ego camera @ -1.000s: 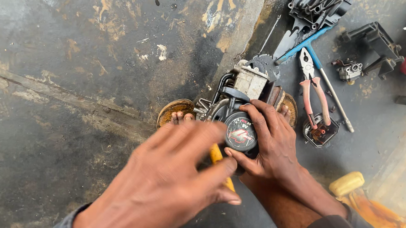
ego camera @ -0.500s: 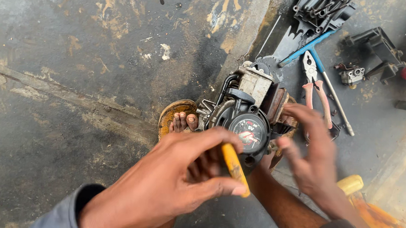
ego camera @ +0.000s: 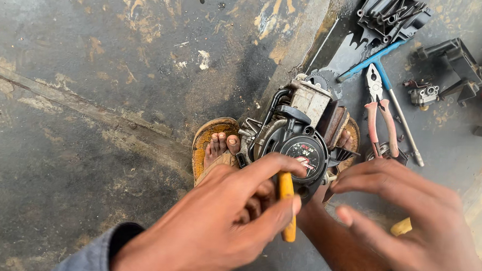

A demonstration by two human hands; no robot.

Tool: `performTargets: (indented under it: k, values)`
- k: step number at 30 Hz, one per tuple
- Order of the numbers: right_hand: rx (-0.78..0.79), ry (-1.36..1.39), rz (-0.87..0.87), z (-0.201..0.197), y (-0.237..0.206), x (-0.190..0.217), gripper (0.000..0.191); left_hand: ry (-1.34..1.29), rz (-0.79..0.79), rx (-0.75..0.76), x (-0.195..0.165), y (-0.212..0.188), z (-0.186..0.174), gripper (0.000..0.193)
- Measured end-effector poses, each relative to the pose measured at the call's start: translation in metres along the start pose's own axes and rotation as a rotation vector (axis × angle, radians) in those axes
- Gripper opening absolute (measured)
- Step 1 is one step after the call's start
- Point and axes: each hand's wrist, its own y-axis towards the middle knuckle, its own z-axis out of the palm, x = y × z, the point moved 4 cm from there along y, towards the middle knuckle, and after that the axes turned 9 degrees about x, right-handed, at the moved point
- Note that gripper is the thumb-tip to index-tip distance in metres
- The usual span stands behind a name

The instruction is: The person disassembles a small motor by removing the side cover with a screwdriver, then uses a hammer to tap and loosen internal components. The person continues to remove parts and adjust the motor housing on the floor.

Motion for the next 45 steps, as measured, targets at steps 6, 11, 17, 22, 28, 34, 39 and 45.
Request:
performTargets:
  k: [6,11,17,22,28,34,39,45]
  values:
    - [0.034,-0.100,-0.123,0.006,0.005,0.021,0.047,0.516,0.387,-0.362,-0.013,-0.015,-0.009,0.036]
    - [0.062,-0.378,-0.117,0.014,0.011,0.028,0.040,0.618,0.301,-0.276,0.001,-0.017,0.002,0.032]
    - [-0.097,-0.467,-0.132,0.011,0.028,0.041,0.039,-0.441,0.169,0.144,0.017,-0.011,0.005,0.072]
    - [0.009,-0.308,-0.174,0.022,0.043,0.058,0.048,-0.094,-0.056,-0.011,0.031,-0.001,0.007,0.081]
    - [0.103,-0.335,-0.370,0.041,0.039,0.069,0.053,0.079,0.225,-0.204,0.032,0.011,0.002,0.044]
    - [0.151,-0.392,-0.478,0.050,0.018,0.061,0.035,0.164,0.299,-0.092,0.050,0.020,-0.003,0.018]
    - [0.018,-0.674,-0.430,0.036,0.009,0.045,0.039,0.159,0.389,-0.145,0.055,0.012,-0.004,0.018]
    - [-0.026,-0.588,-0.371,0.036,0.003,0.042,0.037,0.113,0.444,-0.167,0.057,0.010,-0.001,0.020]
